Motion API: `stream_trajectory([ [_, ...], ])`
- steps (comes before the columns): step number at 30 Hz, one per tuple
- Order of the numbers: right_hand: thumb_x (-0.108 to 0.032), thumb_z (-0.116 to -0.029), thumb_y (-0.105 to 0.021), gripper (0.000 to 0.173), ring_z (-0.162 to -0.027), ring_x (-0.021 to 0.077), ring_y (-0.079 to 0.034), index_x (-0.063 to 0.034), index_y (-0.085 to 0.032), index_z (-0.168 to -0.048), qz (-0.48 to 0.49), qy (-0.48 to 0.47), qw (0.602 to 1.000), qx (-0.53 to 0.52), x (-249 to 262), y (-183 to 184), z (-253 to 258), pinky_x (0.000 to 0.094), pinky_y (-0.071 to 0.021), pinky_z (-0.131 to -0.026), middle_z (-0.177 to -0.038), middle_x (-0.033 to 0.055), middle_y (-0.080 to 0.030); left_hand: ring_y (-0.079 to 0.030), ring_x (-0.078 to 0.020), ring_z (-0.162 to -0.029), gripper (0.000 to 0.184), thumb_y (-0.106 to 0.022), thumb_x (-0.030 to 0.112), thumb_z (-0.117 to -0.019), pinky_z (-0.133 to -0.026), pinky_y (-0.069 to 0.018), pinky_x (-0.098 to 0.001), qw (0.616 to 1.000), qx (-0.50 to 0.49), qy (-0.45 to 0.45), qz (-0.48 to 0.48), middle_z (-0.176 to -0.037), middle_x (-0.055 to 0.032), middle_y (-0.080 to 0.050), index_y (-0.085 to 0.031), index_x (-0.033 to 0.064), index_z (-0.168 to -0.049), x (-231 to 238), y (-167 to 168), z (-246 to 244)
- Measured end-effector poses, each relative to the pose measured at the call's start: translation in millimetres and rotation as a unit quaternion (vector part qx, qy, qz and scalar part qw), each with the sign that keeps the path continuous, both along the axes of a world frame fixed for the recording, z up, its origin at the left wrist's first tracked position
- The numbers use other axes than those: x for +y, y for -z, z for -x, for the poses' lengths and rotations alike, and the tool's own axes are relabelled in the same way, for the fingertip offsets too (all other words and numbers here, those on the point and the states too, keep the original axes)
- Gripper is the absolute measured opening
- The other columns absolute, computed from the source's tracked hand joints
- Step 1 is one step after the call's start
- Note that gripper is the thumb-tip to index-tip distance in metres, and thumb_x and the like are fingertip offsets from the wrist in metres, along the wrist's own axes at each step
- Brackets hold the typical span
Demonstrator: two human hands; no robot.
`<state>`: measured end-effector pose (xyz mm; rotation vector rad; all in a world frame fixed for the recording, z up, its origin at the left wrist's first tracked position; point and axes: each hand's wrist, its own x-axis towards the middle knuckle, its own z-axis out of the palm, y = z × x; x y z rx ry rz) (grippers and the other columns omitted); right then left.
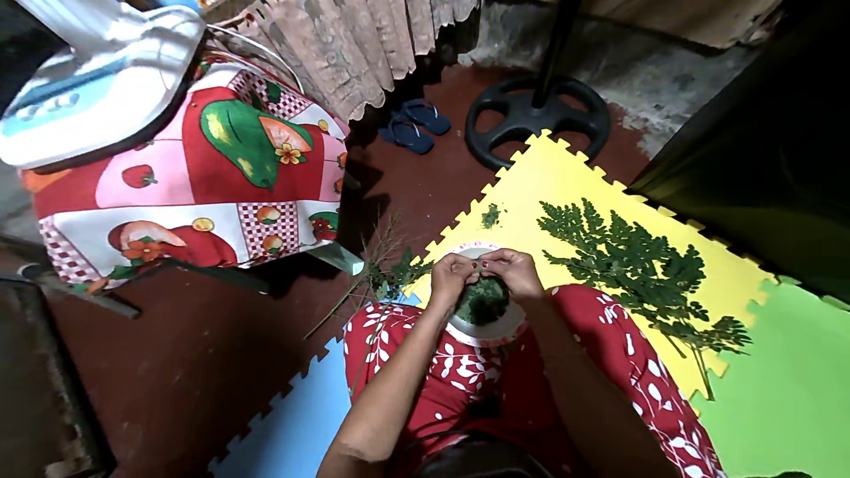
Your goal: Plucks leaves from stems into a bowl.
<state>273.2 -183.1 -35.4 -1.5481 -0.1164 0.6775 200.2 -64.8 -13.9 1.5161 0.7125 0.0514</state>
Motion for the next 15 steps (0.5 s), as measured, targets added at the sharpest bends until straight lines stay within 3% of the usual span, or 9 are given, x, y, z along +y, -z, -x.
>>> stream_trajectory([
  [2,0.003,-0.0946,-0.065,0.014,-0.086,0.0144,-0.068,0.0067,-0.072,-0.106,0.089,-0.063,0.991,-0.08,-3.3,-4.2,-1.2,0.0312,-0.0568,-0.083,-0.104,0.0156,-0.072,-0.066,-0.0175,-0.088,0.02,-0.06,0.005,-0.1006,-0.087,-0.053,-0.0334,0.969,0.059,0.152,-0.188,-0.098,-0.0165,-0.069,-0.066,-0.0093,-0.112,8.9,-10.2,-0.2],
  [3,0.002,-0.0952,-0.065,0.014,-0.088,0.0154,-0.068,0.0057,-0.073,-0.106,0.106,-0.073,0.987,-0.095,-3.3,-5.5,-0.3,0.0322,-0.0564,-0.084,-0.105,0.0161,-0.072,-0.067,-0.0206,-0.092,0.021,-0.058,0.007,-0.1019,-0.09,-0.0523,-0.0365,0.955,0.073,0.184,-0.221,-0.102,-0.0185,-0.069,-0.066,-0.0083,-0.114,10.3,-13.7,-0.5],
  [5,0.003,-0.0945,-0.065,0.012,-0.084,0.0128,-0.068,0.0056,-0.073,-0.104,0.091,-0.06,0.989,-0.095,-2.8,-5.5,1.0,0.0294,-0.057,-0.082,-0.102,0.0147,-0.072,-0.066,-0.0158,-0.088,0.02,-0.06,0.007,-0.1012,-0.086,-0.0537,-0.0313,0.966,0.054,0.165,-0.191,-0.101,-0.0168,-0.068,-0.065,-0.0084,-0.114,10.1,-9.7,0.2],
  [8,0.006,-0.0918,-0.066,0.01,-0.075,0.0067,-0.067,0.0067,-0.071,-0.1,0.025,-0.039,0.997,-0.06,-3.4,2.0,-0.5,0.0241,-0.0577,-0.075,-0.093,0.0102,-0.072,-0.067,-0.0088,-0.08,0.019,-0.064,-0.002,-0.0964,-0.077,-0.0584,-0.0249,0.998,-0.013,0.065,-0.002,-0.1,-0.0121,-0.067,-0.061,-0.0107,-0.114,5.4,4.5,0.3],
  [10,0.007,-0.092,-0.066,0.01,-0.074,0.0062,-0.067,0.0078,-0.07,-0.101,0.007,-0.042,0.999,-0.026,-4.1,3.5,-2.0,0.0234,-0.0579,-0.073,-0.091,0.0092,-0.072,-0.067,-0.008,-0.075,0.013,-0.062,-0.007,-0.0951,-0.073,-0.0583,-0.0245,0.998,-0.032,0.026,0.048,-0.093,-0.0096,-0.068,-0.061,-0.0108,-0.108,4.3,11.1,1.2],
  [15,0.009,-0.0924,-0.063,0.011,-0.074,0.0058,-0.066,0.0091,-0.068,-0.102,0.012,-0.062,0.998,-0.016,-6.0,-1.5,-4.7,0.023,-0.0572,-0.074,-0.093,0.0094,-0.071,-0.065,-0.0053,-0.078,0.014,-0.065,-0.001,-0.0963,-0.075,-0.0552,-0.0221,0.992,0.016,0.11,-0.06,-0.101,-0.0119,-0.07,-0.067,-0.0098,-0.107,14.0,-3.8,-1.5],
])
